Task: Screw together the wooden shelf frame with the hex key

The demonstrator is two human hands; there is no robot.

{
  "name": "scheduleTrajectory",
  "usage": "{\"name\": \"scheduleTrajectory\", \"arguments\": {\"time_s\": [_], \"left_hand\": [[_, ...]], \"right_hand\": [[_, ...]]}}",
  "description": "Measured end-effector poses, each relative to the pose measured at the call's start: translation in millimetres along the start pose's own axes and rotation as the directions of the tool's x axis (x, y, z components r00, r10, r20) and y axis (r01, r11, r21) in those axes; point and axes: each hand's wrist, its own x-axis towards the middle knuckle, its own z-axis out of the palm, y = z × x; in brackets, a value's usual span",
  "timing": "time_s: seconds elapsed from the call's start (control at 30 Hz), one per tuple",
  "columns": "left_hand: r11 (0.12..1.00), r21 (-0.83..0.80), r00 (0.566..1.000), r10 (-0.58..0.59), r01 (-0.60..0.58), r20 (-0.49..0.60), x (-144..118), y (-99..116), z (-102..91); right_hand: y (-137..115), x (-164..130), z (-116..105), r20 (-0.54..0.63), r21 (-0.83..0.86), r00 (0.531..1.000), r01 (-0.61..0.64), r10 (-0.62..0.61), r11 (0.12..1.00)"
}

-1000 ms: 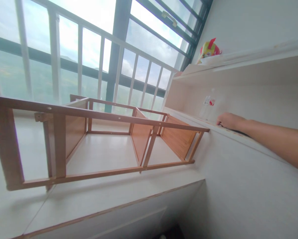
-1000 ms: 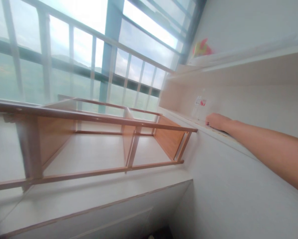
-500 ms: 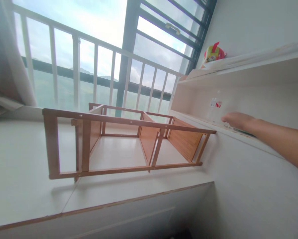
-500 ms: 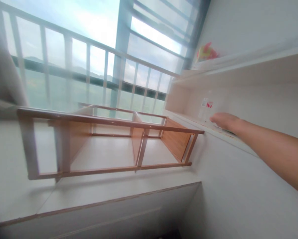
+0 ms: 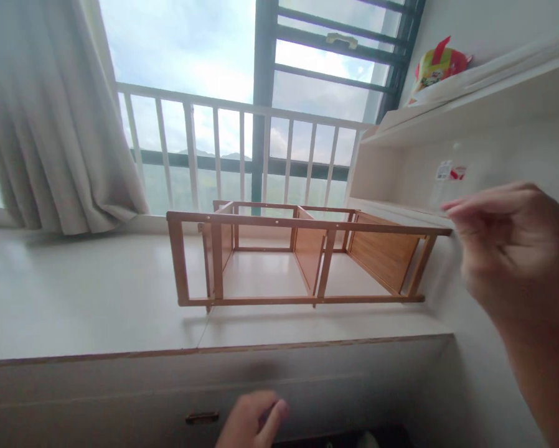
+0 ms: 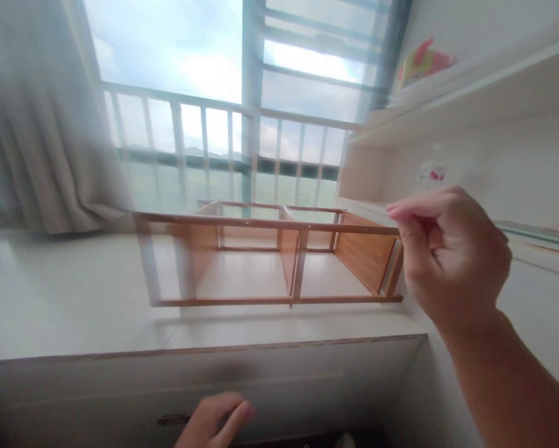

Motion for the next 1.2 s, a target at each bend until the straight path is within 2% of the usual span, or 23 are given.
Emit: {"name": "scheduleTrajectory", "arguments": {"time_s": [0.07,0.1,0.17,0.2,0.27,0.3,0.33,0.43,0.53,0.6,0.73,0.8,0.97,1.1,1.2], "left_hand": [[0.996,-0.055,0.968,0.056,-0.071,-0.245,-9.7,16.3,-40.5],[0.995,-0.046,0.926,0.062,-0.085,-0.371,-10.6,23.0,-60.6],[0.993,0.050,0.749,0.111,-0.104,-0.654,-2.4,28.6,-96.5],[0.994,0.076,0.696,0.106,-0.074,-0.710,6.0,26.8,-111.3],[0.992,0.127,0.627,0.113,-0.023,-0.771,26.9,16.8,-133.4],[0.988,0.152,0.606,0.114,0.011,-0.787,37.5,10.7,-141.0],[0.983,0.176,0.595,0.113,0.049,-0.796,47.2,5.3,-146.5],[0.961,0.237,0.600,0.106,0.142,-0.793,67.3,-0.3,-155.3],[0.938,0.267,0.600,0.084,0.221,-0.795,77.8,8.0,-161.8],[0.925,0.273,0.613,0.056,0.265,-0.788,83.5,14.5,-167.3],[0.907,0.285,0.678,-0.002,0.311,-0.735,93.3,21.5,-175.1],[0.901,0.294,0.689,-0.007,0.318,-0.725,95.5,23.5,-174.1],[0.885,0.304,0.660,-0.004,0.352,-0.751,93.3,29.9,-163.0],[0.862,0.296,0.622,-0.029,0.413,-0.783,85.2,34.0,-157.0],[0.843,0.299,0.612,-0.044,0.446,-0.790,76.8,36.4,-154.4]], "right_hand": [[-16.6,-58.2,-6.8,0.067,0.136,0.998,-0.030,0.021,0.990],[-18.1,-85.4,-5.3,0.147,0.185,0.986,-0.102,0.076,0.977],[-12.3,-132.9,8.1,0.314,0.209,0.921,-0.302,0.229,0.930],[-7.3,-152.3,18.9,0.390,0.208,0.869,-0.407,0.306,0.889],[2.2,-182.0,43.2,0.490,0.201,0.761,-0.573,0.425,0.795],[5.7,-192.2,54.9,0.512,0.200,0.732,-0.609,0.448,0.767],[8.4,-199.6,65.2,0.517,0.208,0.725,-0.622,0.456,0.755],[13.3,-209.0,87.8,0.480,0.251,0.765,-0.589,0.429,0.768],[19.7,-208.5,102.4,0.453,0.260,0.800,-0.541,0.394,0.800],[26.2,-207.7,110.4,0.478,0.253,0.803,-0.515,0.357,0.819],[38.0,-208.9,120.4,0.562,0.258,0.772,-0.504,0.297,0.824],[40.7,-210.0,122.4,0.592,0.255,0.755,-0.508,0.283,0.823],[41.9,-211.1,128.3,0.680,0.195,0.681,-0.525,0.272,0.829],[43.3,-211.5,130.5,0.708,0.189,0.659,-0.522,0.253,0.832],[43.4,-211.2,127.0,0.729,0.185,0.642,-0.520,0.239,0.834]]}}
